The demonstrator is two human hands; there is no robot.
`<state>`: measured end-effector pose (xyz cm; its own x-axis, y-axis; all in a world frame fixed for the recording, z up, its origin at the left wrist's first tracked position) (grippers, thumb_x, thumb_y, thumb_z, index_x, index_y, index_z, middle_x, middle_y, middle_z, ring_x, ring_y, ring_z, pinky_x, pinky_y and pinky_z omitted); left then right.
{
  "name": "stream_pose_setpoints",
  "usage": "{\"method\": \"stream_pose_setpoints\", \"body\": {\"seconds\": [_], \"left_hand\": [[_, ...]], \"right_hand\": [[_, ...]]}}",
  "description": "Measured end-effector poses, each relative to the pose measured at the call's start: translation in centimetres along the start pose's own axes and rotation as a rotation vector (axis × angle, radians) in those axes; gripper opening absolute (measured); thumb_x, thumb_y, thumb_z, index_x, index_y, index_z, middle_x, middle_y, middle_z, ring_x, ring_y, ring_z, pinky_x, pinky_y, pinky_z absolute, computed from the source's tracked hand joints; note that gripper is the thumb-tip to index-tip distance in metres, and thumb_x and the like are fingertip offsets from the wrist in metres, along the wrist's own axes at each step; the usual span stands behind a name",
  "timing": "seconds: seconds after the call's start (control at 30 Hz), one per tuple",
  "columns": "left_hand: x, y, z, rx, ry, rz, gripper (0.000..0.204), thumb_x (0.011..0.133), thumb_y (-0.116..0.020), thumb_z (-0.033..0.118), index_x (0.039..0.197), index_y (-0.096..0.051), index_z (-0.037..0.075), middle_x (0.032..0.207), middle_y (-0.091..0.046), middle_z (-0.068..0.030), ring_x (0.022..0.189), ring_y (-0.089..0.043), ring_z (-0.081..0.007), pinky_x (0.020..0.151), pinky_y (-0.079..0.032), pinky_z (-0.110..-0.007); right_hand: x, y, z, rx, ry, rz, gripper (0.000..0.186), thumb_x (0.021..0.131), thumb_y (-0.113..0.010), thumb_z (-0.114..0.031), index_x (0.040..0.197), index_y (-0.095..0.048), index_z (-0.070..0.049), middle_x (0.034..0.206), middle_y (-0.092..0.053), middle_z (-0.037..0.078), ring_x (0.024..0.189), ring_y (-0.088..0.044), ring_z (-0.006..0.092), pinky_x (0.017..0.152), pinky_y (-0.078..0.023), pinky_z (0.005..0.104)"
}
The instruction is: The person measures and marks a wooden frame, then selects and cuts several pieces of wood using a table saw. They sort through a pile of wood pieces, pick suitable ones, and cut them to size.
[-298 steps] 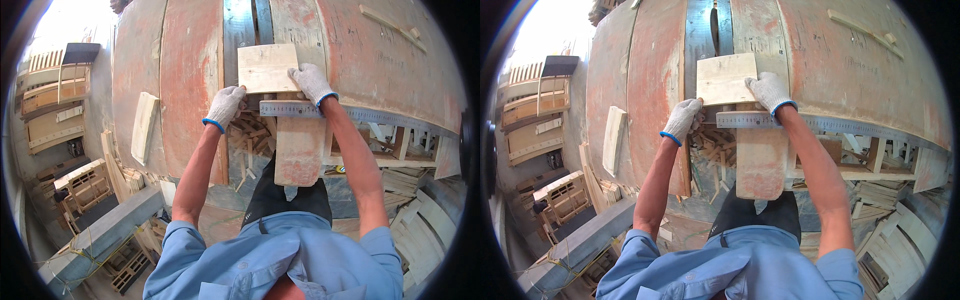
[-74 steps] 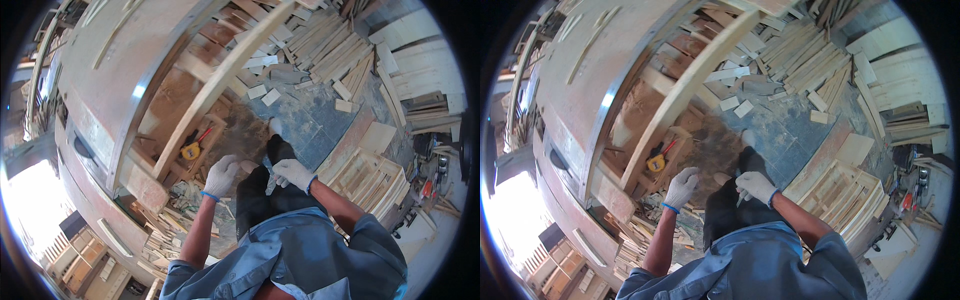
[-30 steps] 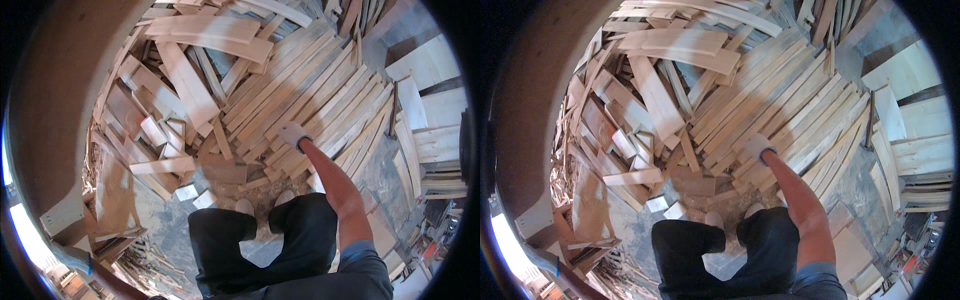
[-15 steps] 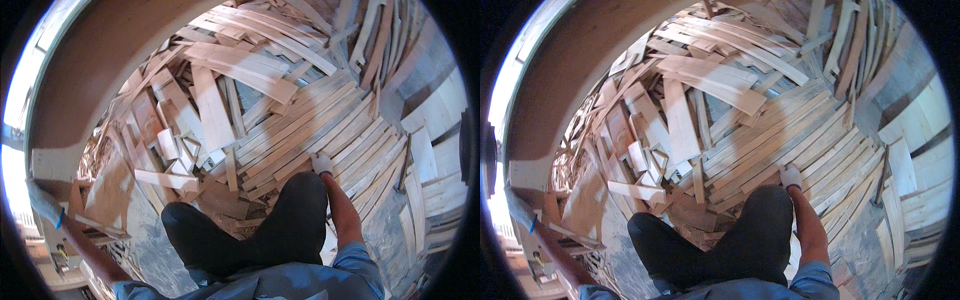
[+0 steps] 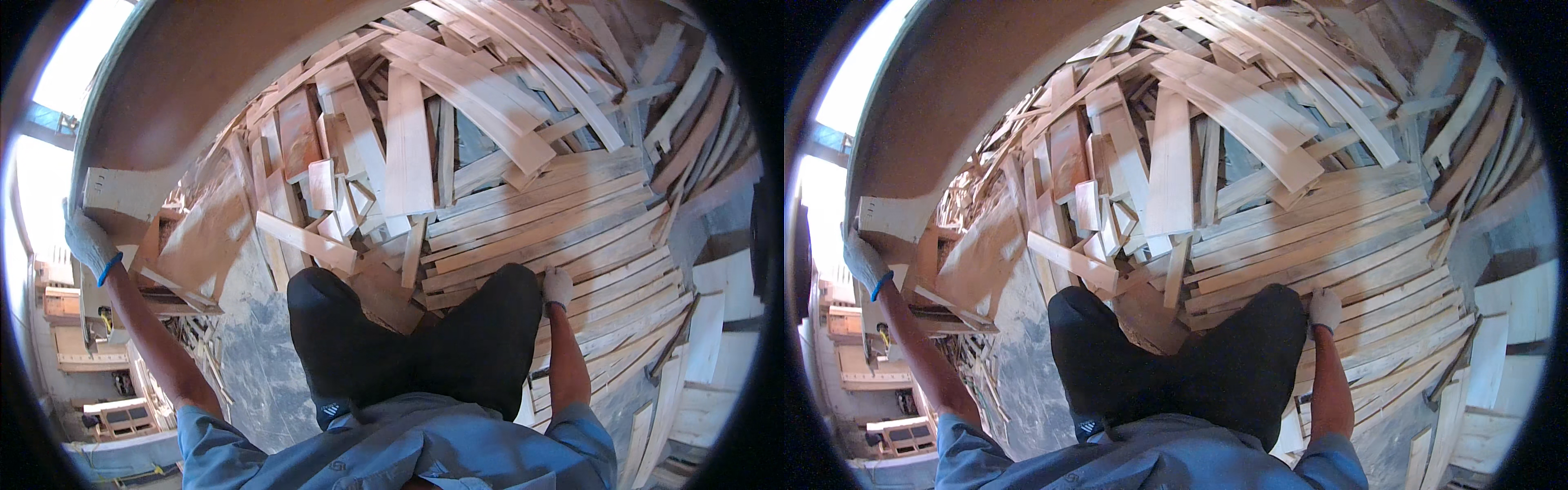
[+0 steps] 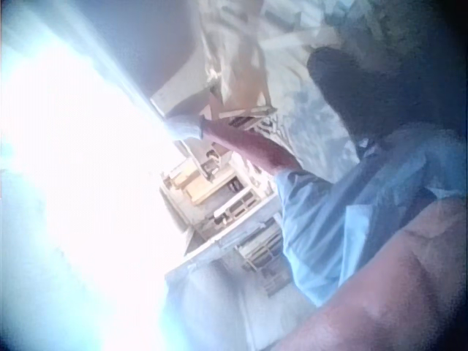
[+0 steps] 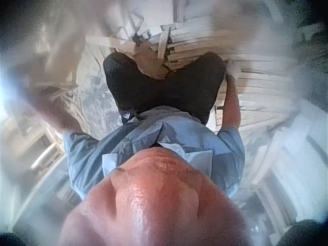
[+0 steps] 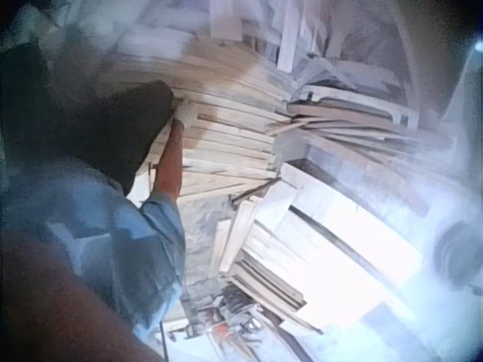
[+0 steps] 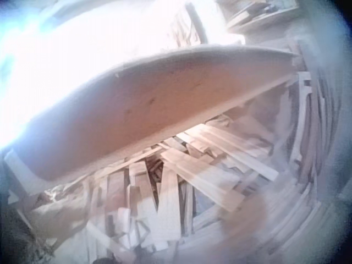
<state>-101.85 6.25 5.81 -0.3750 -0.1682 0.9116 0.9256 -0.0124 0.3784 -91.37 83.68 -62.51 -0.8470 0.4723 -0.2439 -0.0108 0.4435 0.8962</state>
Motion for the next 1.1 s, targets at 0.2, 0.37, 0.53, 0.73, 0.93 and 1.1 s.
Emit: {"method": "stream_pose_setpoints", "body": {"seconds": [0.2, 0.37, 0.53, 0.73, 0.93, 1.1], "left_hand": [[-1.3, 0.2, 2.1, 0.065, 0.346, -0.082, 0.045, 0.098, -0.045, 0.026, 0.112, -0.070, -0.009, 0.100, -0.073, -0.0170, 0.088, -0.068, -0.0239, 0.079, -0.052, -0.035], [-1.0, 0.8, 2.5, -0.148, 0.377, 0.042, 0.045, 0.097, -0.051, 0.030, 0.098, -0.073, -0.009, 0.090, -0.072, -0.0129, 0.075, -0.065, -0.0175, 0.064, -0.051, -0.033], [1.3, 2.6, -2.6, -0.198, 0.299, -0.005, 0.043, 0.102, -0.051, 0.033, 0.099, -0.074, -0.003, 0.088, -0.070, -0.0070, 0.071, -0.062, -0.0147, 0.059, -0.050, -0.033], [-1.4, 1.2, 2.4, -0.044, 0.447, 0.094, 0.040, 0.098, -0.054, 0.032, 0.087, -0.073, -0.001, 0.074, -0.065, -0.0025, 0.057, -0.050, -0.0096, 0.047, -0.034, -0.027], [-1.0, 0.8, 0.1, -0.179, 0.403, 0.172, 0.037, 0.093, -0.062, 0.034, 0.083, -0.073, 0.000, 0.073, -0.065, -0.0042, 0.052, -0.053, -0.0125, 0.045, -0.038, -0.028], [0.2, 2.3, -0.2, -0.147, 0.268, 0.090, 0.041, 0.095, -0.057, 0.037, 0.088, -0.073, 0.000, 0.072, -0.065, -0.0026, 0.052, -0.051, -0.0119, 0.046, -0.037, -0.026]], "right_hand": [[-0.5, 2.3, -0.2, 0.178, -0.109, -0.087, 0.044, 0.096, -0.053, -0.037, 0.083, -0.068, 0.003, 0.078, -0.068, 0.022, 0.075, -0.067, 0.0398, 0.073, -0.053, 0.0493], [5.4, 3.7, -1.7, 0.968, -0.272, -0.252, 0.043, 0.100, -0.055, -0.040, 0.075, -0.061, -0.006, 0.065, -0.062, 0.006, 0.066, -0.065, 0.0204, 0.064, -0.054, 0.0336], [17.8, 3.8, -10.6, 1.592, -0.301, -0.296, 0.042, 0.101, -0.053, -0.049, 0.111, -0.062, -0.009, 0.102, -0.064, 0.005, 0.092, -0.060, 0.0167, 0.080, -0.053, 0.0344], [24.4, 4.6, -18.6, 1.901, -0.148, -0.318, 0.052, 0.101, -0.055, -0.047, 0.133, -0.057, -0.006, 0.127, -0.062, 0.007, 0.111, -0.062, 0.0208, 0.088, -0.054, 0.0351], [25.5, 5.8, -18.1, 1.271, 0.138, 0.048, 0.042, 0.096, -0.067, -0.033, 0.115, -0.065, 0.004, 0.101, -0.070, 0.009, 0.088, -0.067, 0.0187, 0.076, -0.055, 0.0332], [15.8, 7.9, -25.0, 1.401, 0.142, 0.003, 0.040, 0.094, -0.070, -0.033, 0.105, -0.068, 0.005, 0.097, -0.071, 0.010, 0.086, -0.066, 0.0161, 0.073, -0.053, 0.0345]]}}
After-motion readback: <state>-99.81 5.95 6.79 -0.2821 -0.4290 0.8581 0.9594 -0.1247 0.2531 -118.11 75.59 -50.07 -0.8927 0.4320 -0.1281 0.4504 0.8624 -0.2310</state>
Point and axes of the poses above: each hand's wrist, its own x-axis towards the middle knuckle, its own y-axis out of the back of the hand, z = x × y, the point moved 5 cm from there along x, towards the middle knuckle
